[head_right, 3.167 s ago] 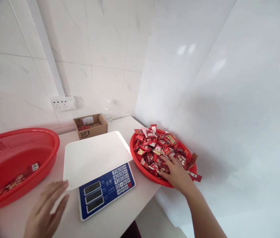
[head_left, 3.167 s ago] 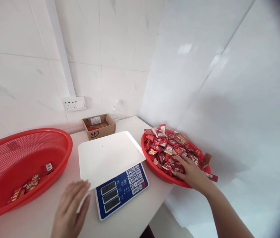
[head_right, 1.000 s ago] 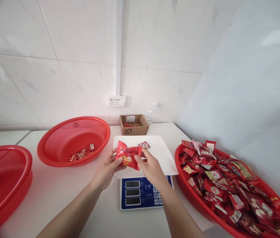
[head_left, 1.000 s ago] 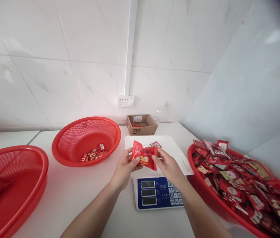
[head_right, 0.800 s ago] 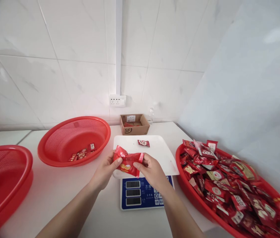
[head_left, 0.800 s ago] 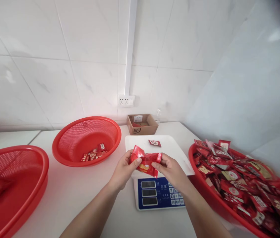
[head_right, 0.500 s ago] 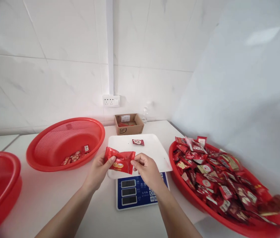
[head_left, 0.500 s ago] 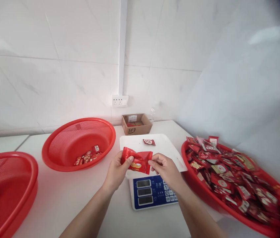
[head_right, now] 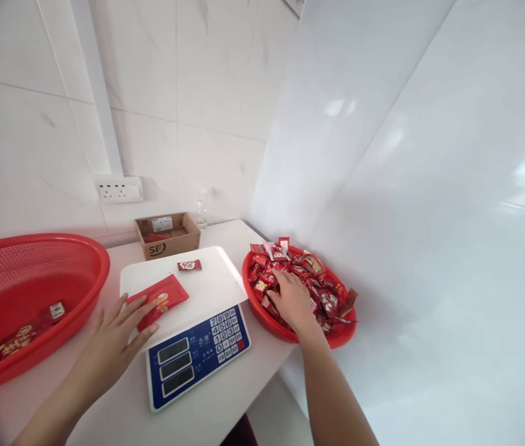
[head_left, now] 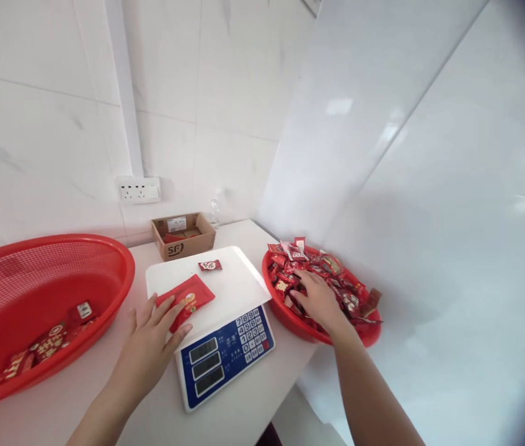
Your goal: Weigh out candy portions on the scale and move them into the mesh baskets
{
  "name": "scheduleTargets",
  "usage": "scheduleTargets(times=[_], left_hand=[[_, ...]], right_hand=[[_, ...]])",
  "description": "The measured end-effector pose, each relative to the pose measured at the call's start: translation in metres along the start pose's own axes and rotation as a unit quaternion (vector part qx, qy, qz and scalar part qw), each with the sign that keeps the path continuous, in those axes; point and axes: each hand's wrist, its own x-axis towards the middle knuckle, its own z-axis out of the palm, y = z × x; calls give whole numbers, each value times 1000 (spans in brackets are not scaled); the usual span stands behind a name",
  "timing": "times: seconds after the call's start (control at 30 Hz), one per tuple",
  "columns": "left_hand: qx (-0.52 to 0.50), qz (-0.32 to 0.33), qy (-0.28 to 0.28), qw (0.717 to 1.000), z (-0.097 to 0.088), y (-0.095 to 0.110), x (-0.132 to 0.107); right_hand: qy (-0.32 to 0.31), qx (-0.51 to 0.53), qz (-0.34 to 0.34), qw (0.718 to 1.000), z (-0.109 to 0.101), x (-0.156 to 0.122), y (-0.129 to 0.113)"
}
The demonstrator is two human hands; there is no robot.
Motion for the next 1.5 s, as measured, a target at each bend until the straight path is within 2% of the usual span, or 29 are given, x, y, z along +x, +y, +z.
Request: scheduleTargets(times=[0.13, 0.3, 0.4, 0.5, 0.63, 0.83, 1.0, 1.17, 1.27, 1.37, 1.5], left_hand=[[-5, -5, 34, 999, 0, -4, 1], [-36, 9, 89, 995, -1, -13, 3], [-40, 14, 102, 994, -2, -15, 3], [-40, 14, 105, 994, -3, -14, 3], [-46, 15, 97, 994, -2, -11, 2], [-52, 19, 99, 994, -1, -12, 3], [-44, 10, 92, 995, -2, -13, 2], [-52, 15, 97, 994, -2, -12, 2], [-70, 19, 111, 991, -2, -10, 2], [-95, 11, 116, 989, -5, -4, 2], [-119, -9, 84, 989, -13, 5, 0]], right_hand=[[-6, -60, 74, 995, -13, -11, 51], [16, -57, 129, 990, -27, -22, 79], [-13, -42, 108, 993, -21, -26, 82], [-48, -33, 84, 995, -6, -30, 78], [-48, -32, 88, 994, 9, -30, 75], [-14, 1, 93, 996, 0, -24, 81], [64, 51, 126, 989, -15, -20, 80], [141, 107, 134, 975, -25, -13, 68], [162, 148, 130, 967, -26, -6, 50], [162, 221, 94, 957, -15, 5, 16], [107, 324, 25, 940, 18, 15, -49]])
